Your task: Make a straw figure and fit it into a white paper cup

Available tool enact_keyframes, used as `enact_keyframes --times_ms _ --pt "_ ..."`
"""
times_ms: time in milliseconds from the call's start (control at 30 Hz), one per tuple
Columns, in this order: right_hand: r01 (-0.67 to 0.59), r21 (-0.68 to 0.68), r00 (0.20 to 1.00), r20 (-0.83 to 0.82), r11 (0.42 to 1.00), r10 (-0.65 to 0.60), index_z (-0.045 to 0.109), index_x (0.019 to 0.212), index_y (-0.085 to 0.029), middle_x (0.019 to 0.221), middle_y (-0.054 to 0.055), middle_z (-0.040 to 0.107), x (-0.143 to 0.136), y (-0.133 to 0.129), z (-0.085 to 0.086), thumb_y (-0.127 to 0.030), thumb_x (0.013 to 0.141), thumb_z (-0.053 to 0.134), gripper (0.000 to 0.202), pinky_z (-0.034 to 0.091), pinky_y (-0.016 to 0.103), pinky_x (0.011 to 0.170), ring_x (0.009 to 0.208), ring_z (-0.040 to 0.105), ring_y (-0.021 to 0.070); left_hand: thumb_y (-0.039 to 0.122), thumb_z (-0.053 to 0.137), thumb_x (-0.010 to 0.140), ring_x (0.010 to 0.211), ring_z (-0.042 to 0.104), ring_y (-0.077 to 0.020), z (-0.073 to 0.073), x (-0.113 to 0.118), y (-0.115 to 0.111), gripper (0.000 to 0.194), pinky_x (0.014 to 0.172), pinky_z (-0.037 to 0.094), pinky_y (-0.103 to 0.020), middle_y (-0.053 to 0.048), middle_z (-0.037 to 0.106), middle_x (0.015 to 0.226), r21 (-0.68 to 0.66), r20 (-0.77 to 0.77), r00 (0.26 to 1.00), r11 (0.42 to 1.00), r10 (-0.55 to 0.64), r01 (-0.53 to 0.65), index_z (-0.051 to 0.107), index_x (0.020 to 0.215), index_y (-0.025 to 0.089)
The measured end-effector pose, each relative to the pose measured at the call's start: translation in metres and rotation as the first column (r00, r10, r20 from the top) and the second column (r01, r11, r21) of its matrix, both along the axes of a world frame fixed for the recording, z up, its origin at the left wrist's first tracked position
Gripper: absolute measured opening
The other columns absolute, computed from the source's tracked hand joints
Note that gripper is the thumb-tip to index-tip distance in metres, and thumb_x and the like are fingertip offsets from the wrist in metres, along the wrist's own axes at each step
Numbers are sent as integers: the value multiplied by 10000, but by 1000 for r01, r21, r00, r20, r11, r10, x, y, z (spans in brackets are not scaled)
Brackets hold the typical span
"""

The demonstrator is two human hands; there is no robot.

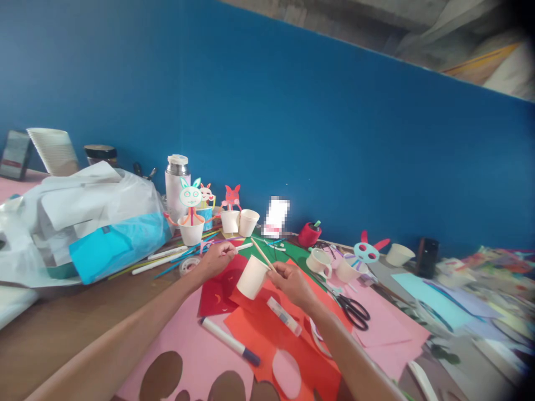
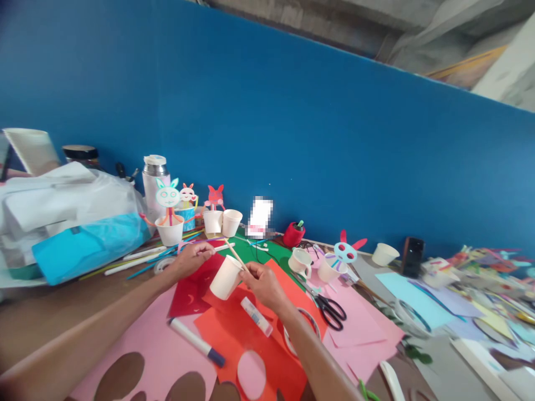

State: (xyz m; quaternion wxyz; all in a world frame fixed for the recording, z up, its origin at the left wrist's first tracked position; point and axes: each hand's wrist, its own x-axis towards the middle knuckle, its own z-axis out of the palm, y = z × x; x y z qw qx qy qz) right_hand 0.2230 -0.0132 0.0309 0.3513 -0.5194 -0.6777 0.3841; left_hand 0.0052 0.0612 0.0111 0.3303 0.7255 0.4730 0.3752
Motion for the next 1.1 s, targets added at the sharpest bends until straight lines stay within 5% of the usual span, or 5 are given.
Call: enact_keyframes --times_ms 400,600,933,1100 --pt "5 5 1000 28 1000 -5 538 727 -160 543 -56 390 0 -1 1 -356 802 460 224 266 198 460 485 339 72 281 459 696 716 582 -166 -6 0 2 330 611 443 -252 -59 659 858 -50 89 995 998 -39 43 608 955 141" --pt "-1 3 1000 21 1000 1 543 724 -165 540 -51 394 1 -1 1 -379 802 467 240 262 201 455 478 336 73 314 502 670 547 526 -138 -7 -2 4 215 522 420 -240 4 610 608 -100 94 995 995 -11 21 638 752 169" --pt "-1 13 1000 12 1000 1 557 737 -164 543 -53 393 2 1 0 -388 797 475 246 269 203 464 485 343 77 455 390 767 589 558 -158 -4 -3 6 424 506 408 -235 -58 655 669 -92 77 997 996 22 -15 641 615 149" --pt "-1 16 1000 5 1000 1 565 750 -164 546 -52 398 3 2 -2 -413 798 477 268 267 205 463 486 342 78 435 485 714 554 537 -151 -5 -4 7 325 504 410 -236 -18 620 606 -71 54 998 997 30 -26 632 656 151"
